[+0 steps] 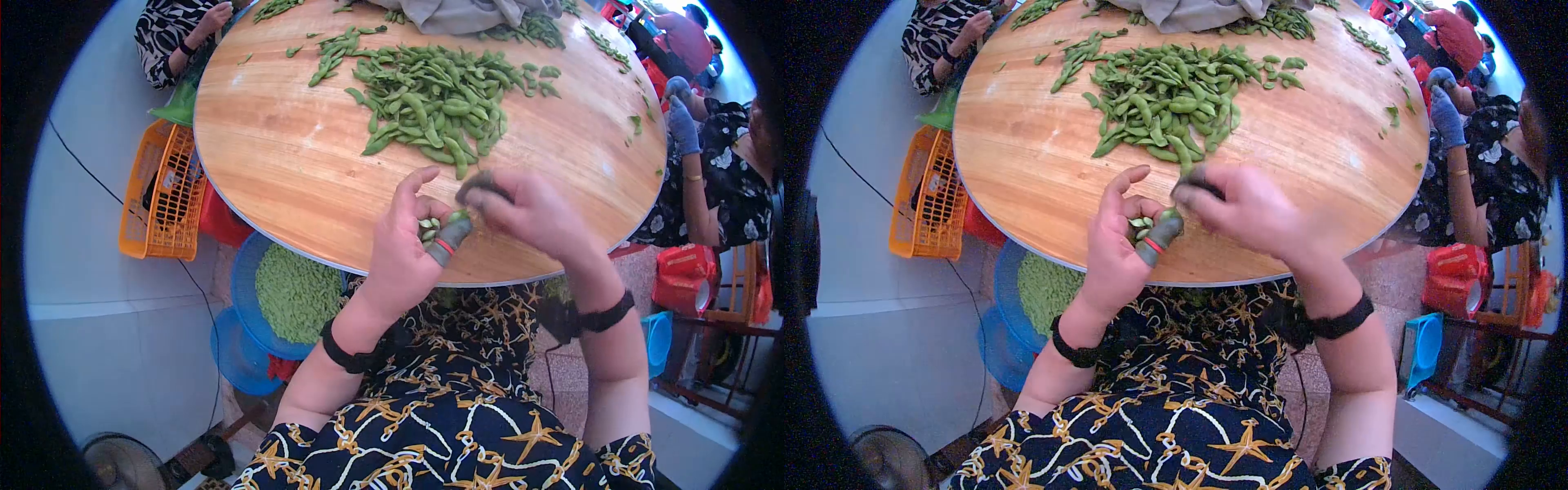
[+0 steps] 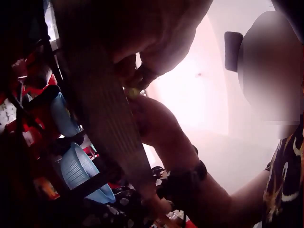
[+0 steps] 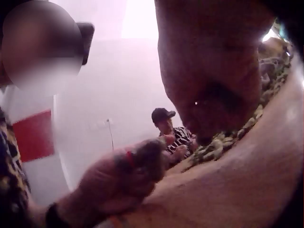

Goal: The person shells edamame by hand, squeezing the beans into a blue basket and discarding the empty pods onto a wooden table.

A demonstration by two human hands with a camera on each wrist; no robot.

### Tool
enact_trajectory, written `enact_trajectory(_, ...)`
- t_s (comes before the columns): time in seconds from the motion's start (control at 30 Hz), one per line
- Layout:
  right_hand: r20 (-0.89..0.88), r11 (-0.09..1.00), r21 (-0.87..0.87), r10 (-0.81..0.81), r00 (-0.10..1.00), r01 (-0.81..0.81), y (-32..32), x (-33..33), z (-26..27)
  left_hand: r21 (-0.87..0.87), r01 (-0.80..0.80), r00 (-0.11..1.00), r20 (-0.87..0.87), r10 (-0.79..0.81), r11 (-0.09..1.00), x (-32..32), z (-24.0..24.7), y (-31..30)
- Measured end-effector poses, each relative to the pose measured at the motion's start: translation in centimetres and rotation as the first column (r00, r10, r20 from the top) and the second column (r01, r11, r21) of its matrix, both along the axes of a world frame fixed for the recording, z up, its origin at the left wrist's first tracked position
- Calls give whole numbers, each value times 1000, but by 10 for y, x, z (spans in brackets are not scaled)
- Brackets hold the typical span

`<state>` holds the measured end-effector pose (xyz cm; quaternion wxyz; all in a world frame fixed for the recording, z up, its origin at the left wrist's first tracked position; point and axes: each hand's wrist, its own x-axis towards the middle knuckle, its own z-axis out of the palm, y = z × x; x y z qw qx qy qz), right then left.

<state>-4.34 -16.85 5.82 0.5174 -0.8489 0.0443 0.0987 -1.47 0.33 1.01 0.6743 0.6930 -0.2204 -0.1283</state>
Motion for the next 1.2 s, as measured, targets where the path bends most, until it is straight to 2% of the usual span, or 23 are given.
enact_trajectory(0.03, 16, 983, 179, 41, 999, -43, 1, -8, -12, 48, 6, 991, 134, -13, 999, 1, -2, 1)
enact_trajectory(0.07, 17, 983, 180, 39, 999, -42, 2, -12, -12, 96, 5, 964, 266, -30, 995, 1, -3, 1)
enact_trajectory(0.13, 82, 999, -23, -29, 996, 31, 7, -19, -11, 94, 33, 966, 254, -56, 995, 0, 3, 3)
enact_trajectory(0.2, 131, 988, 151, -63, 989, 42, 9, -25, -22, 91, 61, 967, 243, -82, 994, 4, 6, 7)
enact_trajectory(0.23, -58, 824, 551, -120, 991, 132, 11, -28, -27, 97, 126, 871, 465, -157, 987, 9, 5, 9)
enact_trajectory(0.27, -251, 502, 824, -89, 964, 261, 13, -31, -30, 118, 186, 720, 659, -217, 975, 12, 5, 10)
enact_trajectory(0.3, -250, 502, 825, -88, 964, 259, 16, -33, -32, 85, 216, 771, 597, -223, 973, 10, 10, 11)
enact_trajectory(0.33, -246, 370, 896, -47, 968, 246, 19, -33, -34, 86, 215, 770, 597, -223, 973, 8, 8, 11)
enact_trajectory(0.37, -238, 228, 945, -6, 971, 233, 21, -33, -35, -61, 275, 902, 361, -236, 960, 6, 3, 12)
enact_trajectory(0.4, -239, 226, 945, -6, 971, 235, 22, -33, -34, -218, 288, 957, 97, -273, 932, 5, -1, 12)
enact_trajectory(0.43, -239, 338, 909, -59, 969, 245, 22, -32, -31, -216, 290, 957, 96, -275, 932, 5, -3, 12)
enact_trajectory(0.47, -233, 444, 858, -113, 966, 259, 21, -30, -27, -321, 206, 962, -108, -252, 924, 6, -4, 11)
enact_trajectory(0.5, -233, 444, 857, -117, 965, 261, 15, -29, -21, -404, 103, 920, -309, -241, 909, 7, -5, 9)
enact_trajectory(0.53, -68, 795, 606, 66, 996, -11, 5, -27, -13, -407, 104, 920, -307, -244, 907, 11, -7, 11)
enact_trajectory(0.57, 2, 933, 205, 303, 953, -297, -1, -23, -9, -436, -10, 910, -377, -173, 900, 17, -7, 15)
enact_trajectory(0.6, 1, 932, 203, 305, 952, -299, -1, -16, -10, -453, -123, 888, -447, -106, 883, 21, -8, 18)
enact_trajectory(0.63, 70, 974, -193, 135, 988, -119, 4, -8, -14, -468, -139, 885, -455, -103, 873, 22, -5, 19)
enact_trajectory(0.67, 196, 835, -540, 1, 981, 107, 9, -1, -16, -468, -141, 882, -460, -104, 873, 21, -7, 18)
enact_trajectory(0.7, 245, 740, -638, -65, 967, 211, 14, 6, -13, -464, -126, 889, -445, -107, 877, 19, -9, 16)
enact_trajectory(0.93, 301, 637, -730, -25, 953, 247, 16, 25, -27, -380, -64, 878, -461, -129, 923, 15, -3, 12)
enact_trajectory(1.07, 397, 813, -500, -91, 913, 298, 25, -2, -15, -327, -108, 859, -506, -77, 939, 7, 5, 2)
enact_trajectory(1.13, 392, 870, -409, -104, 914, 274, 29, -15, -10, -461, -25, 795, -548, -262, 887, 7, 6, -2)
enact_trajectory(1.2, 406, 909, -366, -37, 913, 200, 29, -23, -10, -474, -59, 803, -545, -240, 879, 6, 3, -5)
